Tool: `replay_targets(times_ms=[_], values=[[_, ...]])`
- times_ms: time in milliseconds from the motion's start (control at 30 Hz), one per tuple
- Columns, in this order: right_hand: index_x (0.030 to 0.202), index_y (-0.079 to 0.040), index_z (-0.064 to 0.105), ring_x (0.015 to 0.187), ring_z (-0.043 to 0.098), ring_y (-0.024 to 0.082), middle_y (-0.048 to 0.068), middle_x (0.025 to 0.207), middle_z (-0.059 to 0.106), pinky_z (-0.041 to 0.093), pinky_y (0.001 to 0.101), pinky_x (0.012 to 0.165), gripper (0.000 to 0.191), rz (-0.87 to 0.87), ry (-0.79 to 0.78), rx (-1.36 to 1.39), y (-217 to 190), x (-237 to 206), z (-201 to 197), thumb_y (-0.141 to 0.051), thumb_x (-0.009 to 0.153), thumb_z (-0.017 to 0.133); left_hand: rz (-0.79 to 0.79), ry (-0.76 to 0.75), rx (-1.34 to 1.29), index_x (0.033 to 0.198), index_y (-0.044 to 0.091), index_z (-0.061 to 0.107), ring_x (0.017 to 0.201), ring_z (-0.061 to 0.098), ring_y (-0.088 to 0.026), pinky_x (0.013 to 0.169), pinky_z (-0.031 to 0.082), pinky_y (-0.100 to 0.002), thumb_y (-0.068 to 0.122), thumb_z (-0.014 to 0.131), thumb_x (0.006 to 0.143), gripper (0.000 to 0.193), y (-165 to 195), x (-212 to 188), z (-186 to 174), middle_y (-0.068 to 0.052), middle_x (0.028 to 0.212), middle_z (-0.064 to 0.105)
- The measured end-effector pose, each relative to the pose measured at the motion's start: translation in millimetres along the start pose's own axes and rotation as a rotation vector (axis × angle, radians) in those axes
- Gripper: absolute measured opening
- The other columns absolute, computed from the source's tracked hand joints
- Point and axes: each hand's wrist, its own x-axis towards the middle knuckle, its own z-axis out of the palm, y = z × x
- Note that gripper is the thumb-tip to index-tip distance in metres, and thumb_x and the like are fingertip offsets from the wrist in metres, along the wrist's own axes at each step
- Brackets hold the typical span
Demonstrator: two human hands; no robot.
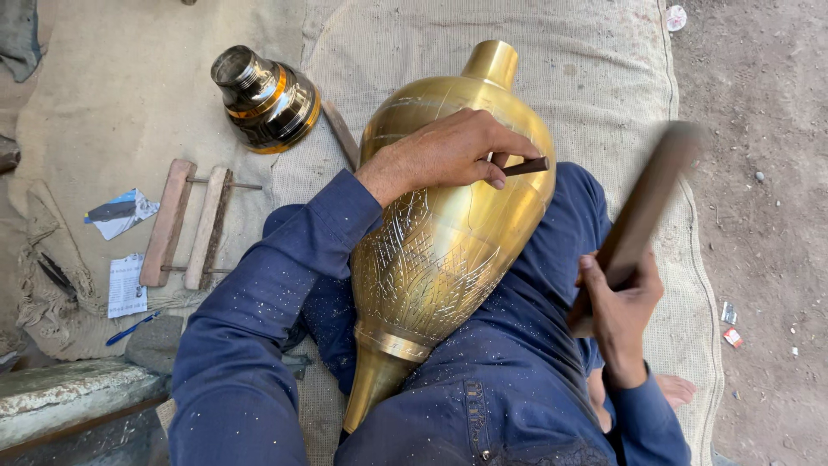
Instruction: The person sits cross-legged on the ground holding a large brass vase on their lap. They hold a punch against the vase surface and strike it with a wooden mallet, chasing decorative patterns into the metal and repositioning the punch around the design.
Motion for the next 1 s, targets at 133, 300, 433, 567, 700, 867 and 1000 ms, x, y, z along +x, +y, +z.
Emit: replay_targets(times_ms=[133,300,433,567,700,867,1000], values=[[0.154,0.005,0.053,0.101,0.068,0.014,0.014,0.120,0.073,0.054,0.0275,0.087,0.075,-0.207,-0.091,-0.409,2,2,-2,-0.005,0.086,0.084,-0.020,-0.026,0.030,0.129,0.020,0.071,0.074,0.071,-0.019,0.073,0.055,-0.041,0.015,0.085,0.079,0.052,-3,-2,1,-0.003,0.080,0.074],[0.148,0.005,0.052,0.101,0.067,0.013,0.012,0.118,0.071,0.055,0.0275,0.088,0.065,-0.102,-0.058,-0.140,12,4,-4,-0.007,0.091,0.081,-0.040,-0.006,0.011,0.128,0.023,0.071,0.072,0.071,-0.017,0.073,0.056,-0.039,0.016,0.084,0.078,0.052,-6,-2,4,-0.001,0.080,0.076],[0.150,0.001,0.057,0.094,0.065,0.009,0.007,0.107,0.070,0.055,0.0248,0.089,0.065,-0.032,-0.022,-0.053,16,10,-6,-0.006,0.090,0.081,-0.031,0.036,-0.030,0.128,0.023,0.072,0.074,0.071,-0.016,0.074,0.057,-0.037,0.017,0.084,0.078,0.052,-10,-5,5,-0.002,0.086,0.076],[0.154,0.000,0.050,0.089,0.065,0.009,0.006,0.101,0.069,0.055,0.0252,0.084,0.076,-0.029,-0.067,-0.127,11,21,-8,-0.006,0.086,0.083,-0.076,0.067,-0.032,0.130,0.020,0.071,0.076,0.071,-0.017,0.075,0.057,-0.038,0.015,0.084,0.079,0.053,-15,-8,6,-0.002,0.084,0.077],[0.144,0.004,0.053,0.087,0.068,0.013,0.007,0.102,0.070,0.059,0.0278,0.081,0.063,0.054,-0.069,-0.043,-1,31,-7,-0.008,0.090,0.083,-0.081,0.080,-0.032,0.131,0.017,0.070,0.078,0.072,-0.017,0.076,0.057,-0.037,0.015,0.083,0.080,0.052,-18,-8,8,-0.003,0.086,0.077],[0.141,0.008,0.054,0.099,0.067,0.022,0.020,0.114,0.069,0.057,0.0337,0.087,0.065,-0.250,-0.136,-0.227,-15,39,-4,0.000,0.083,0.082,-0.084,0.102,-0.045,0.131,0.016,0.069,0.079,0.073,-0.017,0.075,0.058,-0.036,0.013,0.083,0.081,0.053,-21,-10,8,-0.004,0.088,0.078],[0.144,0.003,0.059,0.098,0.071,0.018,0.015,0.114,0.074,0.057,0.0314,0.086,0.064,-0.196,-0.165,-0.263,-19,44,-5,-0.007,0.086,0.084,-0.085,0.116,-0.069,0.131,0.014,0.069,0.079,0.073,-0.017,0.074,0.058,-0.036,0.013,0.084,0.082,0.052,-24,-14,6,-0.005,0.089,0.078]])
